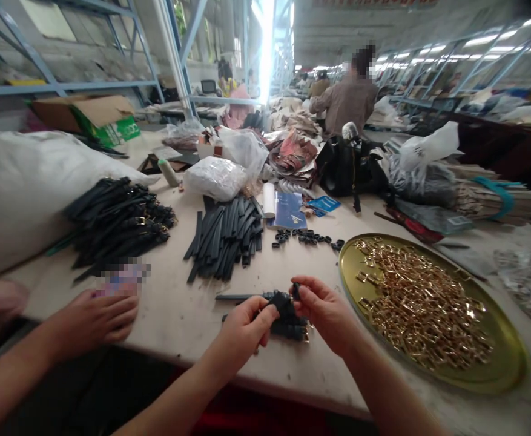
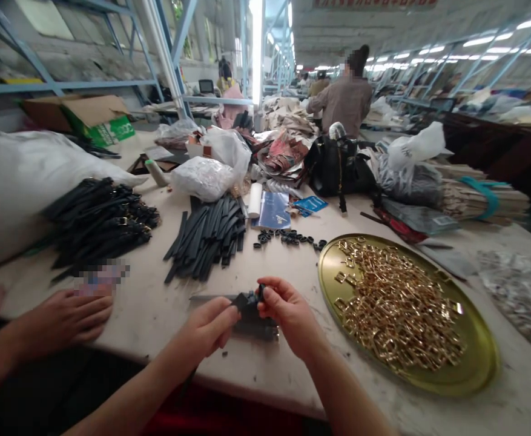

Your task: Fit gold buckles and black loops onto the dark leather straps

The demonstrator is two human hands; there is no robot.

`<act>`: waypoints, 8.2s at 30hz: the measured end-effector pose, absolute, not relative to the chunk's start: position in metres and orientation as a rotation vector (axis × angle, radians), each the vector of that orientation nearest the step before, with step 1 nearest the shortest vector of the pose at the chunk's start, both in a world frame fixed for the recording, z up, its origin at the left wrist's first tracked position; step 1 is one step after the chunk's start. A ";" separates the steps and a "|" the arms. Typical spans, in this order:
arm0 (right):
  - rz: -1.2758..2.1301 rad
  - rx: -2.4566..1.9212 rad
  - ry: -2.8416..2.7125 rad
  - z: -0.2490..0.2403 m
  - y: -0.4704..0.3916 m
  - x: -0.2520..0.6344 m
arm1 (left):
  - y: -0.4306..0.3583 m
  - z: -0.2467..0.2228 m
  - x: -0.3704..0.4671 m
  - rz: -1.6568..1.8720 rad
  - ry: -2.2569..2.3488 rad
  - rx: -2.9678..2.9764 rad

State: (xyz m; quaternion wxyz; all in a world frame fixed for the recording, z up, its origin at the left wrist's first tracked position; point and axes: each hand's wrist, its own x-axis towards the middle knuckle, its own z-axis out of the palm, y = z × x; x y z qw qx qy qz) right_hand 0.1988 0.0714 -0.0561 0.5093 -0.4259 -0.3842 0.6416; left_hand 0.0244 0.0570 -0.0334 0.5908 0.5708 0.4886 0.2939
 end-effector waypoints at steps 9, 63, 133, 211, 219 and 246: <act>1.314 -0.960 -0.824 -0.058 0.015 0.158 | 0.026 -0.054 0.024 0.770 1.017 1.128; 1.873 -1.015 -0.827 -0.074 -0.010 0.161 | 0.017 -0.040 0.003 0.522 1.190 1.574; 0.772 -1.436 -1.609 -0.106 0.002 0.165 | 0.052 -0.043 0.003 0.288 1.115 1.740; 1.920 -1.219 -1.062 -0.072 -0.049 0.114 | 0.018 -0.056 -0.012 0.831 0.903 0.712; 2.094 -0.996 -0.894 -0.061 -0.009 0.133 | 0.051 -0.051 -0.014 0.800 0.769 0.672; -0.022 -2.149 -1.972 -0.048 0.208 0.281 | 0.114 -0.038 0.002 0.385 0.772 0.723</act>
